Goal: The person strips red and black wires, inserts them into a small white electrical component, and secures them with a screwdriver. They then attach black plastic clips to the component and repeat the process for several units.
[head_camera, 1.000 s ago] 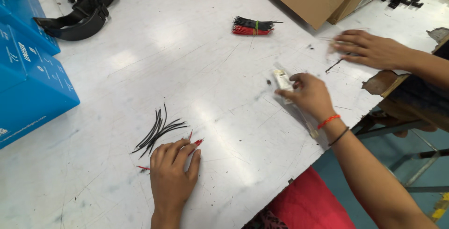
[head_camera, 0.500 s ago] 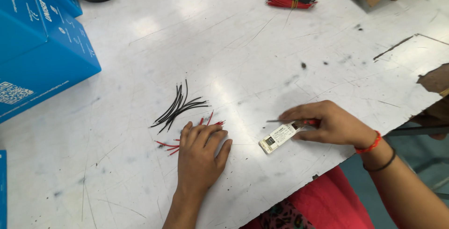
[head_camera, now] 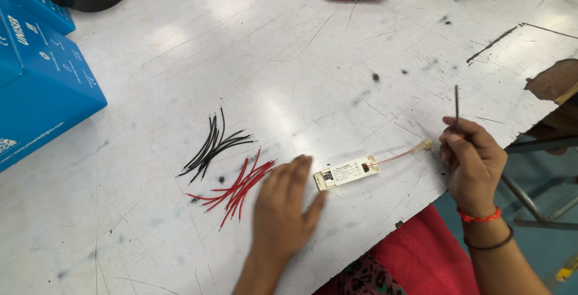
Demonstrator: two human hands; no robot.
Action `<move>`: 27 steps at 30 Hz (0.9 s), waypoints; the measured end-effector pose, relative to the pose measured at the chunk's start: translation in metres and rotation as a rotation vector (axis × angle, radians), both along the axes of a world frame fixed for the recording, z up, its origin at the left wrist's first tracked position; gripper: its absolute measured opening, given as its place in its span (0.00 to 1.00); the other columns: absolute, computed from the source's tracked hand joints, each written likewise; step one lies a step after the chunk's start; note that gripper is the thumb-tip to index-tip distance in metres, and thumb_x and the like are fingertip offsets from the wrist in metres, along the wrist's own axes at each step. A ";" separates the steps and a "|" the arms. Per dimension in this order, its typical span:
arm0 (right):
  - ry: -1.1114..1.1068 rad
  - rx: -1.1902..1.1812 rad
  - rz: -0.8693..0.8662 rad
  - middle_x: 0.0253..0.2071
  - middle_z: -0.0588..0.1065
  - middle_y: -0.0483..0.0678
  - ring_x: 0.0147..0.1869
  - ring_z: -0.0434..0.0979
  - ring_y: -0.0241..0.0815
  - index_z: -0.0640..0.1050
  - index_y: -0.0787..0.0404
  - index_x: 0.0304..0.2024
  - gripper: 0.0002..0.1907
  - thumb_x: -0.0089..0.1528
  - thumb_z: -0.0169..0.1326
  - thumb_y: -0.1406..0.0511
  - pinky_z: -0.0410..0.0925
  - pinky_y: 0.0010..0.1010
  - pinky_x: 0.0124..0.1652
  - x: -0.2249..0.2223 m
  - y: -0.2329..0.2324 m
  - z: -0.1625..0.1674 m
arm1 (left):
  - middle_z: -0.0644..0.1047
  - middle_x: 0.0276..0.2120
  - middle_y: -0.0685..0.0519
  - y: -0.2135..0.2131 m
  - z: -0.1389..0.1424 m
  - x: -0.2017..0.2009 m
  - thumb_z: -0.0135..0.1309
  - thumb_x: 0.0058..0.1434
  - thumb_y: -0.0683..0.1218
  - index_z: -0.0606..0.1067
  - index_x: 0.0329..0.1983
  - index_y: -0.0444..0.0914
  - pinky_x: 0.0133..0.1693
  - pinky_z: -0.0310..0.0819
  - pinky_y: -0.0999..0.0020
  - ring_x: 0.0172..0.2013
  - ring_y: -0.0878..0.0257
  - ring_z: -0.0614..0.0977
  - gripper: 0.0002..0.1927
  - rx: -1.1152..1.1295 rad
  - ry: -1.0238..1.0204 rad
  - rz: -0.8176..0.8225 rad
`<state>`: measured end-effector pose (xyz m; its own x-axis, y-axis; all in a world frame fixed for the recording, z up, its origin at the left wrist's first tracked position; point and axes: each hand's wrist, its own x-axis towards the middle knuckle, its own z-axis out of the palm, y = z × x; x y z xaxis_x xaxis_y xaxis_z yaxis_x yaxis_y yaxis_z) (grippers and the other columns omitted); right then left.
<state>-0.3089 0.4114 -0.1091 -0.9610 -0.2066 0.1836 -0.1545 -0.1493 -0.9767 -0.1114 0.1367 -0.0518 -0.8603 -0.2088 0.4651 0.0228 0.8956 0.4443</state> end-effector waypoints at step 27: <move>0.001 0.145 -0.138 0.52 0.75 0.54 0.54 0.77 0.42 0.66 0.67 0.63 0.21 0.69 0.53 0.73 0.72 0.31 0.53 0.090 0.059 0.094 | 0.80 0.39 0.53 -0.035 0.010 0.086 0.64 0.55 0.50 0.83 0.38 0.40 0.43 0.74 0.57 0.41 0.53 0.79 0.11 0.101 -0.060 0.427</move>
